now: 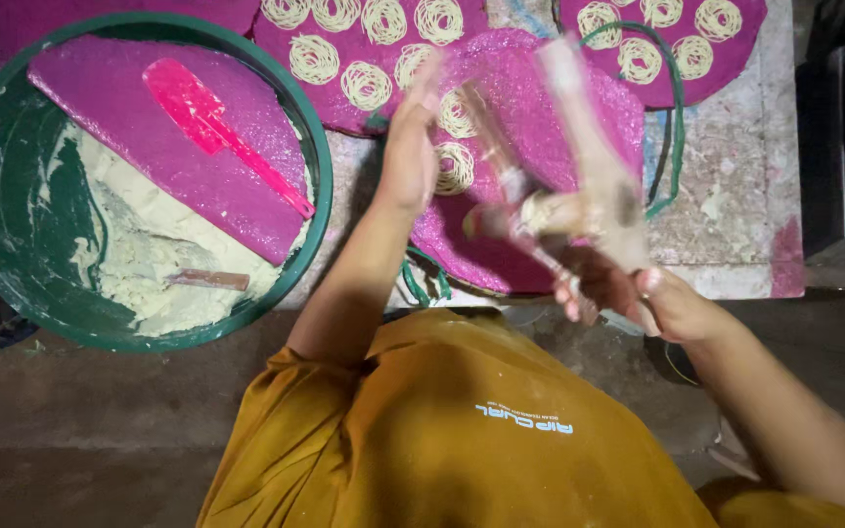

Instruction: The person uses a wooden dough press to extrude dough into spiral shapes onto pink mats placed in woven trays. They repeatedly scoop dough from a green basin, load it into the press, and squeeze out spirals, then move completed trays aside and bring new mats into position.

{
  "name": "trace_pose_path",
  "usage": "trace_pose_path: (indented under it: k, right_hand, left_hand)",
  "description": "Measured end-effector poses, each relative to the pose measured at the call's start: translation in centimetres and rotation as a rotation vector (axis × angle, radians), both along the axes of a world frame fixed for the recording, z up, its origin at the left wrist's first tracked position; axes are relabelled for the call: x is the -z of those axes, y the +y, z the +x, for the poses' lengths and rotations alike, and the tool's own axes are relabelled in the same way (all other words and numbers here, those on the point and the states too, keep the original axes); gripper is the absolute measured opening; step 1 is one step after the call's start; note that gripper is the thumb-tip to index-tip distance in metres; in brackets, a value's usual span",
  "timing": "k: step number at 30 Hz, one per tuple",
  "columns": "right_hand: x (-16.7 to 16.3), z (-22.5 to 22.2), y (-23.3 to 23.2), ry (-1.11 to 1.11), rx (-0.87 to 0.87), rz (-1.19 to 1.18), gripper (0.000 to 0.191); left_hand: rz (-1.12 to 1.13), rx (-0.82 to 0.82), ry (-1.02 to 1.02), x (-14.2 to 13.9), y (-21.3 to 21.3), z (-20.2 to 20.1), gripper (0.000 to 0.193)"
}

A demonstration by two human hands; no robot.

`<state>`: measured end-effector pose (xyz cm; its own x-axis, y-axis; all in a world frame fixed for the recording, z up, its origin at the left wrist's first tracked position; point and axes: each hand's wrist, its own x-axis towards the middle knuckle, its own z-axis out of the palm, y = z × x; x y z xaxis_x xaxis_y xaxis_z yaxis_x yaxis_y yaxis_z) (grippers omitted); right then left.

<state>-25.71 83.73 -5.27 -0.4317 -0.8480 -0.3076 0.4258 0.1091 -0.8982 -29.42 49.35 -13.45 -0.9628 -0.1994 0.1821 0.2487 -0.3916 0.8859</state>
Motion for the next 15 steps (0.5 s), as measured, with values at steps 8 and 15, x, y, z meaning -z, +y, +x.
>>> trace_pose_path:
  k: [8, 15]
  right_hand:
    - [-3.2, -2.3, -1.1, -0.16, -0.31, 0.233, 0.107]
    - [-3.6, -7.4, -0.7, -0.038, -0.167, 0.793, 0.091]
  left_hand:
    - [0.761, 0.682, 0.351, -3.7, 1.5, 2.0, 0.056]
    - [0.945, 0.493, 0.311, -1.4, 1.9, -2.4, 0.042]
